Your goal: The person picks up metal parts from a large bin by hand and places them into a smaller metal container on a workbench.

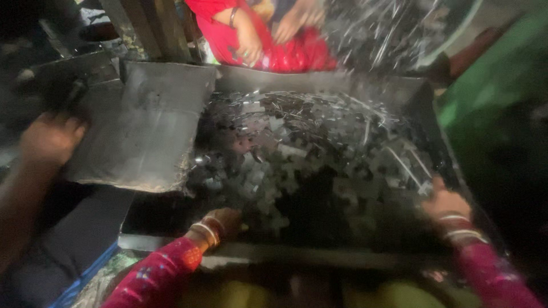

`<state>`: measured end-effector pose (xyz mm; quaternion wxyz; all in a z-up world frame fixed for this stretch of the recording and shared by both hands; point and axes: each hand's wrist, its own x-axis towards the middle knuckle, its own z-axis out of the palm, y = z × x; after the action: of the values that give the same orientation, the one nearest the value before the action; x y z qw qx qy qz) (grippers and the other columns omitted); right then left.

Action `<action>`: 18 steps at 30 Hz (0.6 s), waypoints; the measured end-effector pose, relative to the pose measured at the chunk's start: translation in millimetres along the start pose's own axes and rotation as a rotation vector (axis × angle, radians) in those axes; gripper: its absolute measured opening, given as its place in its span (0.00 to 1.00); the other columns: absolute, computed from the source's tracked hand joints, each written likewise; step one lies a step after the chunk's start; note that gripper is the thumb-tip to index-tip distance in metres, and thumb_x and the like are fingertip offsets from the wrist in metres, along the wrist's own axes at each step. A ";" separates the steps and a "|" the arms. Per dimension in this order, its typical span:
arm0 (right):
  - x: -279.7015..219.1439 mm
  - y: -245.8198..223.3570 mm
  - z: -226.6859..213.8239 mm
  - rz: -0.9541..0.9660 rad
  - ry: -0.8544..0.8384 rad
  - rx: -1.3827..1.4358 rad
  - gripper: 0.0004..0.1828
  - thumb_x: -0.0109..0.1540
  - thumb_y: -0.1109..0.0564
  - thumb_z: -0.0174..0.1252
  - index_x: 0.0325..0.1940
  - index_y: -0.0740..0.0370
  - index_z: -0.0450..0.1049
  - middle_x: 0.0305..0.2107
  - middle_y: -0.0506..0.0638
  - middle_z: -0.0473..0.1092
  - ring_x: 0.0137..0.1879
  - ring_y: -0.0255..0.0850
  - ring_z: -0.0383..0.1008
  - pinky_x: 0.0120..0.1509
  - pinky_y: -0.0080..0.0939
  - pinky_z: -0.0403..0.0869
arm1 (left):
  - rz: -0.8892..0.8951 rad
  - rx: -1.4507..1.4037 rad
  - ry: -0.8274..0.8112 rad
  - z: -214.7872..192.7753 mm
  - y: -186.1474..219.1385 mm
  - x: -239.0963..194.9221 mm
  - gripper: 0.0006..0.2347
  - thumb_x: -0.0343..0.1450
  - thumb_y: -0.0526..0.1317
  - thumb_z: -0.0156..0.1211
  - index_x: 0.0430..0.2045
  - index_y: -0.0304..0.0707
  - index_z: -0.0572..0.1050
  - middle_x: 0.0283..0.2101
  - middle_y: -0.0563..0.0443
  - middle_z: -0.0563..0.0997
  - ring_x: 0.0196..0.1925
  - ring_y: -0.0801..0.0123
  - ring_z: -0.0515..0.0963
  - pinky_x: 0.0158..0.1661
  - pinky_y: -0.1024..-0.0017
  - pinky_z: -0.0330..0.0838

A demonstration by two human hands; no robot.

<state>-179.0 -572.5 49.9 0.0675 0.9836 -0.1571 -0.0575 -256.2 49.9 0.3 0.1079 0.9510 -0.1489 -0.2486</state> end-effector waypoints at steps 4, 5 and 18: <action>-38.9 29.5 -16.3 0.172 -0.089 0.121 0.39 0.59 0.33 0.58 0.71 0.49 0.63 0.44 0.64 0.79 0.50 0.61 0.81 0.55 0.60 0.79 | 0.107 -0.028 0.010 -4.4 11.5 -7.6 0.16 0.72 0.50 0.54 0.48 0.44 0.77 0.43 0.34 0.83 0.49 0.41 0.81 0.49 0.50 0.74; -47.0 33.8 -12.6 0.170 -0.104 0.100 0.37 0.60 0.33 0.57 0.70 0.49 0.65 0.44 0.64 0.79 0.51 0.61 0.81 0.56 0.60 0.79 | 0.103 -0.039 0.020 -4.5 13.9 -12.0 0.16 0.72 0.50 0.54 0.47 0.43 0.78 0.43 0.35 0.82 0.49 0.42 0.81 0.49 0.51 0.74; -56.3 15.8 54.6 0.032 -0.123 0.025 0.23 0.63 0.40 0.55 0.56 0.53 0.78 0.40 0.62 0.81 0.48 0.56 0.84 0.57 0.56 0.80 | -0.100 0.036 -0.101 -6.9 17.3 -10.8 0.19 0.72 0.55 0.58 0.44 0.40 0.81 0.47 0.39 0.83 0.53 0.48 0.81 0.54 0.56 0.74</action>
<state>-244.2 -575.7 3.7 0.0465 0.9763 -0.1775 -0.1146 -265.8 38.3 15.7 0.0708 0.9453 -0.1108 -0.2986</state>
